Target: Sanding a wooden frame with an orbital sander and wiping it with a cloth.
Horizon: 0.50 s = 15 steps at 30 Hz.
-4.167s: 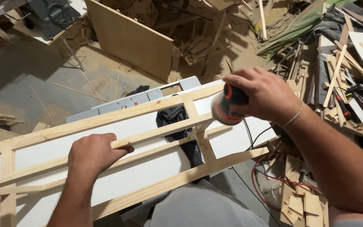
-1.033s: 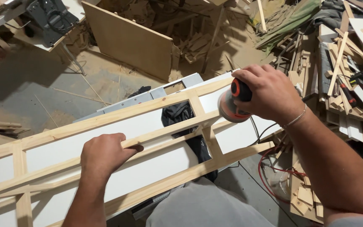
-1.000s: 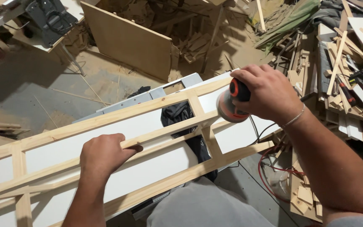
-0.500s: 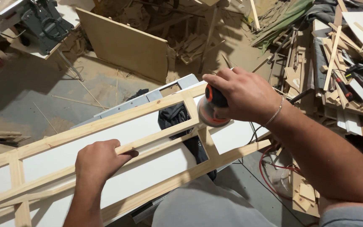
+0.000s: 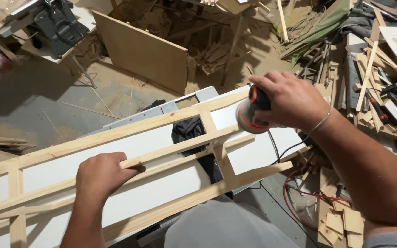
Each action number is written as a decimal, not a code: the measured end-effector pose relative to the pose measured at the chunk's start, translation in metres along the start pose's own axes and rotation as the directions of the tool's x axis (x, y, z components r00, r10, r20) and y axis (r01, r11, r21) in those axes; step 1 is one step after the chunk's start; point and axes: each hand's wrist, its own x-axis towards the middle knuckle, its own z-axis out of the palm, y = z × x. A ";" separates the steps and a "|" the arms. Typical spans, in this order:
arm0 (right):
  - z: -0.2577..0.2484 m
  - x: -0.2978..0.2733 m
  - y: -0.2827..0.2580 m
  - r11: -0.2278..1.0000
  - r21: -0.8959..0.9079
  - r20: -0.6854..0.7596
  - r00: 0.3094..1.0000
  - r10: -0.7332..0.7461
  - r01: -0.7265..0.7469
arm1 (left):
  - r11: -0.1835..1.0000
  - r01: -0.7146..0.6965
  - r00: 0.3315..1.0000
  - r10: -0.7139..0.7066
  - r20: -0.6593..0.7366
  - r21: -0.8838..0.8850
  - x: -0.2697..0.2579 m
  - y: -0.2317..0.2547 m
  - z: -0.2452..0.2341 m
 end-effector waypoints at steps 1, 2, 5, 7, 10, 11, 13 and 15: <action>0.000 -0.001 0.005 1.000 0.002 -0.001 1.000 -0.001 0.001 | 1.000 0.002 1.000 -0.002 -0.001 0.002 0.000 0.000 0.000; -0.001 -0.003 0.009 1.000 0.011 0.003 1.000 0.011 -0.011 | 1.000 0.006 1.000 -0.006 0.010 0.004 0.000 0.001 0.001; 0.001 -0.004 0.026 0.998 0.047 -0.018 0.999 0.030 -0.029 | 1.000 0.017 1.000 -0.017 0.002 0.003 0.002 0.003 0.002; 0.001 -0.005 0.038 0.997 0.077 -0.040 0.999 0.034 -0.031 | 1.000 0.028 1.000 -0.028 -0.011 0.001 0.007 0.003 0.004; 0.000 -0.010 0.059 0.995 0.098 0.004 1.000 0.013 -0.013 | 0.992 0.058 0.998 -0.056 -0.022 0.109 0.017 0.000 0.012; 0.002 -0.016 0.068 0.985 0.171 -0.059 0.998 0.035 -0.024 | 0.994 0.060 0.998 -0.058 -0.026 0.090 0.020 -0.001 0.014; 0.005 -0.027 0.089 0.968 0.248 -0.116 0.992 0.058 -0.027 | 0.995 0.068 0.997 -0.066 -0.026 0.075 0.026 0.002 0.019; 0.008 -0.038 0.113 0.954 0.286 -0.185 0.971 0.148 -0.091 | 0.997 0.001 0.995 0.006 -0.095 0.071 0.030 0.008 0.027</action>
